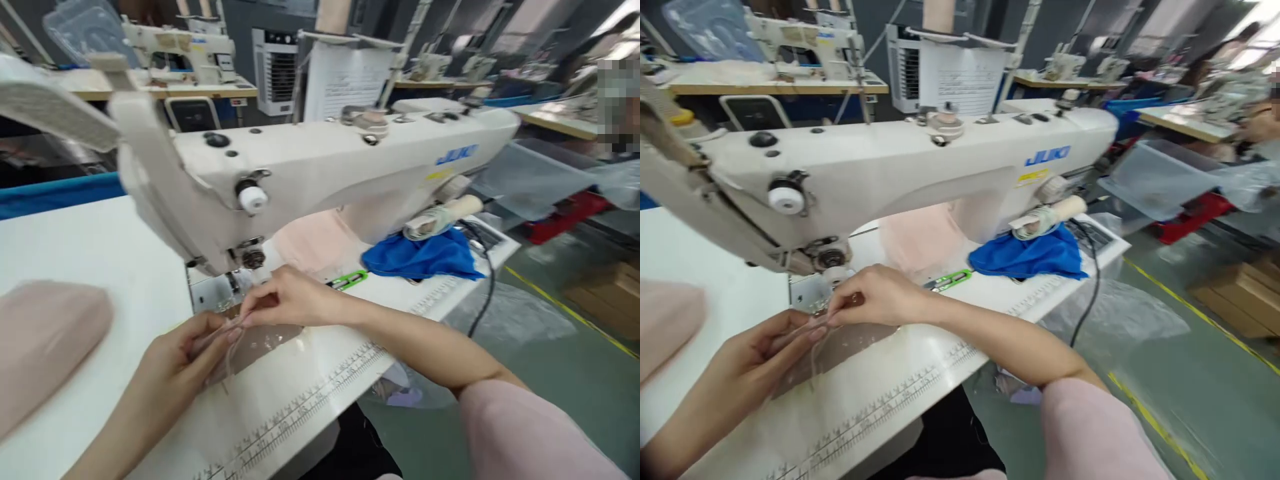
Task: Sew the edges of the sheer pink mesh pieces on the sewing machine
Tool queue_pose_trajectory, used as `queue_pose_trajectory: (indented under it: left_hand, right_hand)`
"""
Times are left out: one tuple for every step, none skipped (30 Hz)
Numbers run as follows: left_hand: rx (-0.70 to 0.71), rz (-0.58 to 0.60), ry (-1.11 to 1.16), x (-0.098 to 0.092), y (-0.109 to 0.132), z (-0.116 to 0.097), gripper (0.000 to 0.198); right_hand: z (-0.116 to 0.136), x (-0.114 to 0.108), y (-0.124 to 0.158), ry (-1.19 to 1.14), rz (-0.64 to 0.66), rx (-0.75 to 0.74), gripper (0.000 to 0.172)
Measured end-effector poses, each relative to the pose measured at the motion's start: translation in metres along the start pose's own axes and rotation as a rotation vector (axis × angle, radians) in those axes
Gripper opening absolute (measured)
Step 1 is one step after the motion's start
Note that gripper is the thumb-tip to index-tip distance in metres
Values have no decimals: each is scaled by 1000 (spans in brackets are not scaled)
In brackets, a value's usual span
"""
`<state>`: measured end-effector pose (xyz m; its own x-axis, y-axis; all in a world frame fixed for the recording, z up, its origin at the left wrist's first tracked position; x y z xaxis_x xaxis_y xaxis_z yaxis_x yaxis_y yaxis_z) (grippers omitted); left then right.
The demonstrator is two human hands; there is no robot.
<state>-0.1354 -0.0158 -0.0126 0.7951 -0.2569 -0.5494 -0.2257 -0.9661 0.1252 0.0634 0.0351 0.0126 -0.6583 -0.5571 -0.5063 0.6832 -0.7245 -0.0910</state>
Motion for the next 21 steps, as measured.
queue_pose_trajectory:
  left_hand:
    - [-20, 21, 6, -1, 1, 0, 39]
    - [-21, 40, 6, -2, 2, 1, 38]
    - [-10, 48, -6, -3, 4, 2, 37]
    - [15, 45, -28, -4, 5, 2, 35]
    - [47, 42, -54, -4, 7, 2, 32]
    - [78, 31, -81, -4, 8, 2, 29]
    - [106, 14, -108, -4, 9, 2, 26]
    - [132, -9, -135, -4, 10, 2, 24]
    - [156, -42, -162, -5, 11, 1, 21]
    - [181, -76, -188, -5, 11, 0, 20]
    - [205, -113, -214, -5, 12, -1, 19]
    - [228, -147, -240, -6, 12, -2, 18]
    - [250, -176, -262, -6, 13, -3, 17]
    - [271, -202, -278, -6, 13, -4, 17]
    - [290, -218, -289, -6, 14, -5, 17]
    - [308, -229, -299, -6, 14, -6, 18]
    - [325, -238, -307, -6, 14, -7, 18]
    - [341, -246, -314, -6, 14, -7, 18]
    - [354, -254, -318, -6, 14, -8, 18]
    - [363, -257, -321, -6, 15, -9, 18]
    - [369, -259, -322, -5, 15, -10, 19]
  right_hand:
    - [-1, 2, 1, 21, -27, -1, 7]
    - [-1, 5, 2, 26, -37, -6, 6]
    - [-2, 8, 3, 26, -38, 0, 6]
    - [-3, 11, 4, 23, -39, 12, 6]
    - [-4, 14, 4, 8, -41, 35, 7]
    - [-6, 17, 5, -22, -35, 71, 7]
    - [-7, 19, 6, -62, -27, 114, 7]
    - [-9, 21, 7, -110, -17, 156, 8]
    - [-10, 23, 8, -159, -7, 191, 8]
    - [-10, 24, 8, -196, -3, 210, 9]
    - [-10, 25, 9, -214, -7, 210, 9]
    - [-9, 25, 9, -212, -21, 193, 9]
    - [-8, 26, 9, -197, -36, 168, 9]
    - [-6, 27, 9, -172, -51, 142, 9]
    - [-5, 27, 9, -141, -64, 117, 8]
    - [-5, 28, 9, -111, -73, 96, 7]
    - [-4, 29, 9, -85, -81, 78, 7]
    - [-4, 30, 9, -63, -87, 62, 7]
    - [-3, 30, 9, -46, -90, 45, 9]
    - [-3, 30, 9, -34, -92, 30, 10]
    - [-3, 30, 10, -26, -91, 17, 10]
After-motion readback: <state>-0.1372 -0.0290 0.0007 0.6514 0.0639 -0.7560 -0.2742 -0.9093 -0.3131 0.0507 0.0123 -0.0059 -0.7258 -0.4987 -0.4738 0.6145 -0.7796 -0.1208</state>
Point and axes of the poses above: each hand's wrist, its own y-axis away from the middle knuckle, its own x-axis out of the palm, z = x × y, the point moved 2 cm from there along -y, towards the middle knuckle, and after that the axes turned 2 degrees about y, right-handed, at the moved point
